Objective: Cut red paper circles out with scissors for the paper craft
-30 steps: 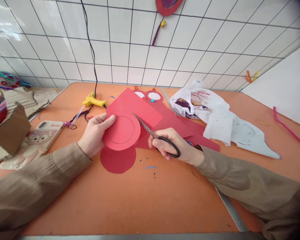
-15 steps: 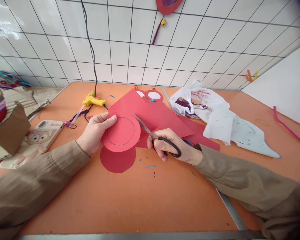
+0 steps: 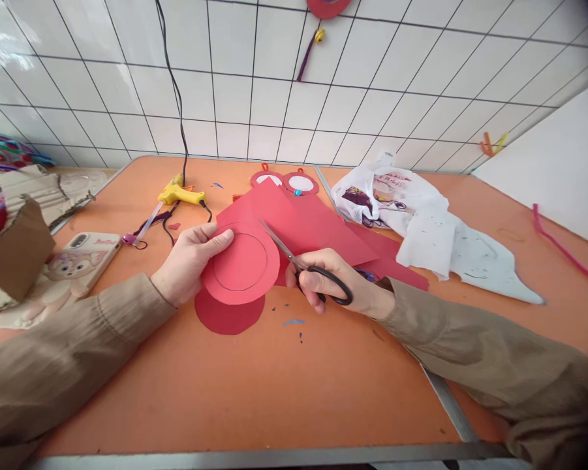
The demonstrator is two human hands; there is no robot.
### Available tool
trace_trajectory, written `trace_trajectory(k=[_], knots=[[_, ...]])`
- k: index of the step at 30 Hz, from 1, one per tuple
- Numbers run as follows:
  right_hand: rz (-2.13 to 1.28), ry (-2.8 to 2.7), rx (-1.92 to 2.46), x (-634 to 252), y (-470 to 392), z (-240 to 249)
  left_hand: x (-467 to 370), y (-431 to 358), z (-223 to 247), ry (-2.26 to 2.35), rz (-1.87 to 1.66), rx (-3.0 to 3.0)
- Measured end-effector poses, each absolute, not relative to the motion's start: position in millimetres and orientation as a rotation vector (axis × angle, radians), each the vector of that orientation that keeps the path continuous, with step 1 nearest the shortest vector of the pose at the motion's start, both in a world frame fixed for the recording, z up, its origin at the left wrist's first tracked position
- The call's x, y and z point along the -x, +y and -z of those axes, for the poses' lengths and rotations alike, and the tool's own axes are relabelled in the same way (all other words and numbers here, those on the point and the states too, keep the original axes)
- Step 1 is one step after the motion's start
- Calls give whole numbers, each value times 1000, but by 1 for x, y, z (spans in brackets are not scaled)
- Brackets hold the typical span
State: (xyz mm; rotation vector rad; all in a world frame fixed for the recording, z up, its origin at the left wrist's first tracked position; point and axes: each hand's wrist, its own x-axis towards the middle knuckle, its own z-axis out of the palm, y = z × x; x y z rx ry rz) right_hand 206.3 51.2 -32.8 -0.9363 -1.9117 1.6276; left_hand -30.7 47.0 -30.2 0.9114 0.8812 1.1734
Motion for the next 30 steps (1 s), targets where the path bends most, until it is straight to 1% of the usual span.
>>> trace_trajectory(k=[30], knots=[[-1590, -1939, 1006, -204, 50, 31, 32, 47, 32, 882, -1176, -907]])
